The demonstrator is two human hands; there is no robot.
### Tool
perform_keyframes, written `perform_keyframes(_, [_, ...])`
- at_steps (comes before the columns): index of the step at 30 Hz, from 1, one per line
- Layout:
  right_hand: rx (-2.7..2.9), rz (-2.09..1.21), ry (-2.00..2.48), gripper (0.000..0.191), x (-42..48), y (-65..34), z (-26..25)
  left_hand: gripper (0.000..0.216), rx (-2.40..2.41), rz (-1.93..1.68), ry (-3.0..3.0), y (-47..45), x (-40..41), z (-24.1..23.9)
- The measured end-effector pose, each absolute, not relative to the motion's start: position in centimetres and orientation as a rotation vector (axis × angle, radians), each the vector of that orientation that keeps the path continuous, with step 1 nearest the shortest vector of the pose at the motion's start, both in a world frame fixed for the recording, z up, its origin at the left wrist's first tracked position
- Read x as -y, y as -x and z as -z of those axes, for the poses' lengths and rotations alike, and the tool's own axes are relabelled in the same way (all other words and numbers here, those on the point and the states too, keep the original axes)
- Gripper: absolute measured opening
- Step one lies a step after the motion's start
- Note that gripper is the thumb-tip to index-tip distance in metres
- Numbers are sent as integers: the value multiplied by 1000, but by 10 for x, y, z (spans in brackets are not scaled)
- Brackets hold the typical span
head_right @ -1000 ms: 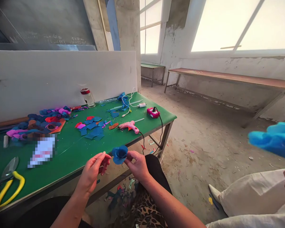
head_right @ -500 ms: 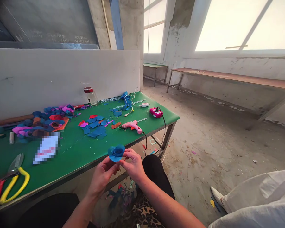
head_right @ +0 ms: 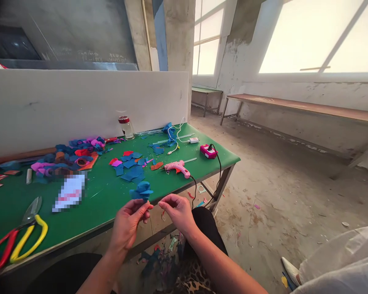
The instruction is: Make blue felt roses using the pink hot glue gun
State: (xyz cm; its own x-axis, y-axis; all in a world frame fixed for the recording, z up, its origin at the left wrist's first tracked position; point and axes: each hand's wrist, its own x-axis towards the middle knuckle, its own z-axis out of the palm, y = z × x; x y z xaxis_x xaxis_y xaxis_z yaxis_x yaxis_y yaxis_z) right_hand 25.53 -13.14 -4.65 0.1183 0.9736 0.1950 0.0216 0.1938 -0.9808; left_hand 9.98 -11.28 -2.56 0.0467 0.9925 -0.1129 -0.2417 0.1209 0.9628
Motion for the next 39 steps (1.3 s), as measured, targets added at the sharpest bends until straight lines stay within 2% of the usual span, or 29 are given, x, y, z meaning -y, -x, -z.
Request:
perform_keyframes(3, [1341, -731, 1147, 27, 120, -253, 27, 37, -1034, -1165, -890, -97, 101, 10])
perform_keyframes(8, [1574, -103, 1129, 6, 97, -240, -2, 40, -1008, -1119, -903, -94, 84, -3])
perform_keyframes(14, [1608, 183, 1157, 12, 75, -228, -12, 38, -1012, -1100, -926, -92, 72, 2])
perform_keyframes(17, [1585, 104, 1147, 17, 69, -232, -16, 38, -1004, -1087, -921, -87, 69, 5])
perform_keyframes(20, [1584, -143, 1084, 11, 61, -241, -22, 36, -980, -1062, -919, -80, 67, 8])
perform_keyframes(24, [1667, -347, 1004, 14, 53, -248, -22, 35, -942, -1045, -918, -73, 67, 14])
perform_keyframes(30, [1748, -316, 981, 18, 52, -243, -11, 37, -949, -1035, -919, -72, 70, 15])
perform_keyframes(33, [1742, -302, 1006, 12, 51, -240, -9, 37, -968, -1028, -936, -73, 71, 13])
perform_keyframes(39, [1764, -436, 1011, 14, 46, -243, -20, 37, -1013, -1021, -939, -74, 76, 10])
